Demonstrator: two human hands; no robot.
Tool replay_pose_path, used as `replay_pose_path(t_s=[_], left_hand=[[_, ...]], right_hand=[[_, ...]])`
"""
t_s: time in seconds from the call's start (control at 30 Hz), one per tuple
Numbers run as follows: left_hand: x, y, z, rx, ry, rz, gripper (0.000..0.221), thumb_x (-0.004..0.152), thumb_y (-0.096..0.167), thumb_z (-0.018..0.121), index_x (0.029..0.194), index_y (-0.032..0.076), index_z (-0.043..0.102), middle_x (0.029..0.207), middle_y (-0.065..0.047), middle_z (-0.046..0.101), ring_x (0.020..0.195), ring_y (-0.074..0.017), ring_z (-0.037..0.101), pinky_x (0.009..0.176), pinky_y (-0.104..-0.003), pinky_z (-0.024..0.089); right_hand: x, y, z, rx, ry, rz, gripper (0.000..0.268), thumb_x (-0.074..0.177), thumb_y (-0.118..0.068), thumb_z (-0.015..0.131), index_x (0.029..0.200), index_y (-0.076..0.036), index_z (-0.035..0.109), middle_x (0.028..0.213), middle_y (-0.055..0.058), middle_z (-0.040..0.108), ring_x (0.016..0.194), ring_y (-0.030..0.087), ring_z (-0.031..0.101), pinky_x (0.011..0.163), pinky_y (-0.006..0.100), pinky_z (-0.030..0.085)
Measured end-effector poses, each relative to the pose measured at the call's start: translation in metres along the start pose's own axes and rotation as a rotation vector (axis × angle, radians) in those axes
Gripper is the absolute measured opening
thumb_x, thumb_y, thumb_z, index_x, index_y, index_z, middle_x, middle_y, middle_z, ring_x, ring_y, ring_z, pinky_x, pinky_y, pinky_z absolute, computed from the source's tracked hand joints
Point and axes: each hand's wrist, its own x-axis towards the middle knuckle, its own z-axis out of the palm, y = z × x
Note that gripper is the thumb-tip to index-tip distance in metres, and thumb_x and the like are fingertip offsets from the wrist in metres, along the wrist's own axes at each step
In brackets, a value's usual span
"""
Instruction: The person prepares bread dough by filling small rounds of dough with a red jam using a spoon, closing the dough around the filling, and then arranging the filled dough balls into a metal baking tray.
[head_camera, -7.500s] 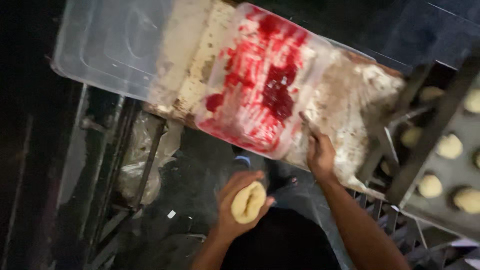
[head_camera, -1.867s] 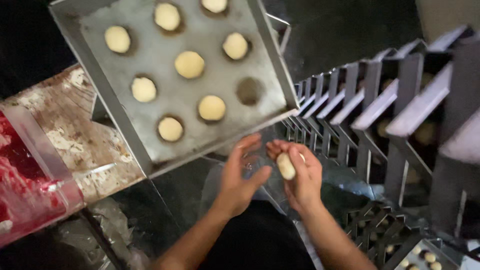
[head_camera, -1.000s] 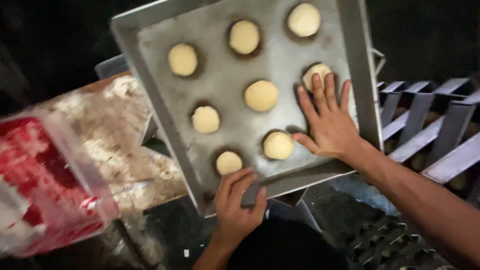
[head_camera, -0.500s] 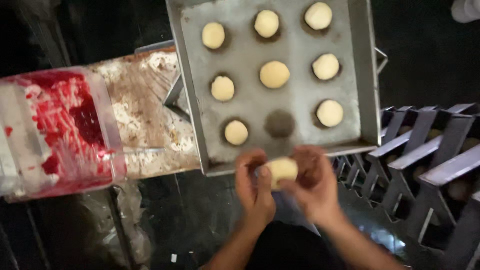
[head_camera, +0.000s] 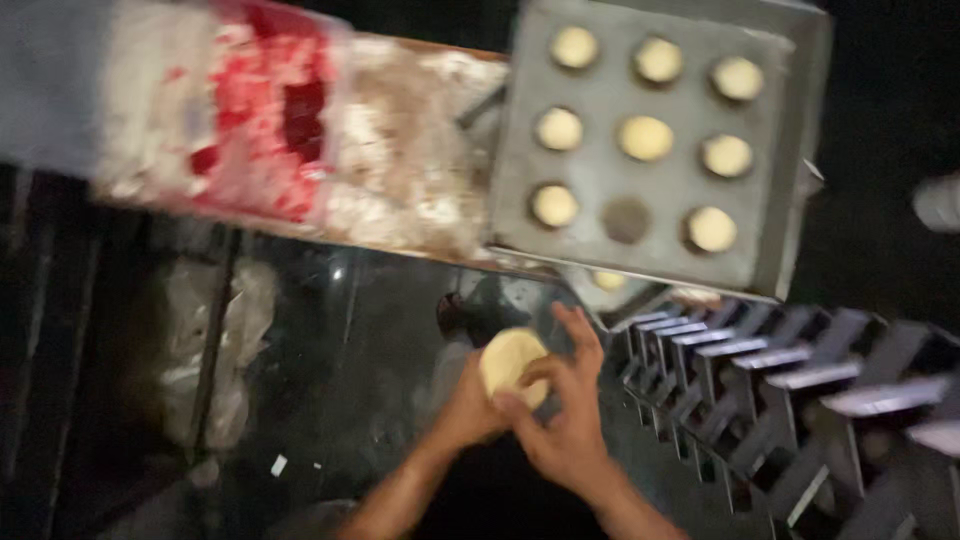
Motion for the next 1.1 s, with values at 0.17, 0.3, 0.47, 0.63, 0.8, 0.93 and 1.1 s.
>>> replay_pose_path(t_s=[0.17, 0.3, 0.47, 0.63, 0.8, 0.93, 1.1], left_hand=[[-0.013, 0.004, -0.044, 0.017, 0.351, 0.217, 0.043, 0.079, 0.008, 0.090, 0.115, 0.003, 0.067, 0.106, -0.005, 0.073, 0.097, -0.0150, 0.071, 0.090, -0.033, 0.060], [-0.004, 0.011, -0.122, -0.249, 0.479, 0.025, 0.047, 0.073, 0.007, 0.091, 0.113, 0.002, 0.065, 0.100, -0.006, 0.073, 0.090, -0.0147, 0.069, 0.079, -0.034, 0.060], [-0.001, -0.014, -0.249, -0.056, 0.594, 0.047, 0.049, 0.072, 0.002, 0.089, 0.114, 0.004, 0.062, 0.104, -0.004, 0.071, 0.097, -0.0119, 0.069, 0.089, -0.030, 0.058], [0.003, -0.050, -0.371, -0.124, 0.613, -0.102, 0.054, 0.070, 0.004, 0.090, 0.117, 0.004, 0.064, 0.108, -0.006, 0.072, 0.100, -0.0155, 0.068, 0.091, -0.032, 0.058], [0.031, -0.066, -0.438, 0.046, 0.617, 0.089, 0.057, 0.066, 0.001, 0.086, 0.118, 0.003, 0.064, 0.144, -0.016, 0.051, 0.129, -0.0239, 0.055, 0.103, -0.037, 0.050], [0.046, -0.080, -0.444, 0.155, 0.613, 0.137, 0.052, 0.069, -0.001, 0.086, 0.117, 0.003, 0.067, 0.154, -0.018, 0.051, 0.145, -0.0311, 0.046, 0.113, -0.040, 0.045], [0.042, -0.084, -0.439, -0.022, 0.587, 0.119, 0.040, 0.074, -0.002, 0.084, 0.111, 0.003, 0.068, 0.160, -0.022, 0.046, 0.146, -0.0298, 0.051, 0.113, -0.038, 0.045]], right_hand=[[0.015, 0.012, 0.071, 0.821, 0.157, 0.353, 0.019, 0.101, -0.015, 0.066, 0.117, -0.005, 0.061, 0.149, 0.015, 0.050, 0.143, 0.027, 0.050, 0.123, 0.044, 0.041], [0.046, 0.067, 0.193, 0.491, -0.221, 0.472, 0.028, 0.092, -0.009, 0.070, 0.117, -0.004, 0.057, 0.133, 0.015, 0.059, 0.115, 0.029, 0.062, 0.092, 0.037, 0.054], [0.094, 0.104, 0.340, -0.014, -0.222, 0.164, 0.051, 0.079, -0.009, 0.077, 0.124, 0.004, 0.055, 0.116, 0.023, 0.062, 0.107, 0.038, 0.061, 0.092, 0.044, 0.050], [0.110, 0.112, 0.394, -0.095, -0.165, 0.206, 0.021, 0.098, -0.006, 0.068, 0.119, -0.002, 0.066, 0.108, 0.017, 0.070, 0.099, 0.033, 0.069, 0.089, 0.041, 0.055], [0.159, 0.038, 0.392, -0.161, -0.266, 0.163, 0.022, 0.096, -0.001, 0.066, 0.117, -0.005, 0.070, 0.105, 0.016, 0.069, 0.088, 0.033, 0.070, 0.079, 0.040, 0.056], [0.246, 0.036, 0.447, -0.294, -0.429, -0.009, 0.031, 0.091, -0.001, 0.067, 0.120, -0.009, 0.074, 0.102, 0.018, 0.069, 0.086, 0.037, 0.068, 0.076, 0.045, 0.056], [0.280, 0.074, 0.502, -0.514, -0.483, -0.061, 0.031, 0.089, -0.005, 0.061, 0.117, -0.014, 0.073, 0.107, 0.013, 0.069, 0.096, 0.036, 0.068, 0.076, 0.045, 0.056]])
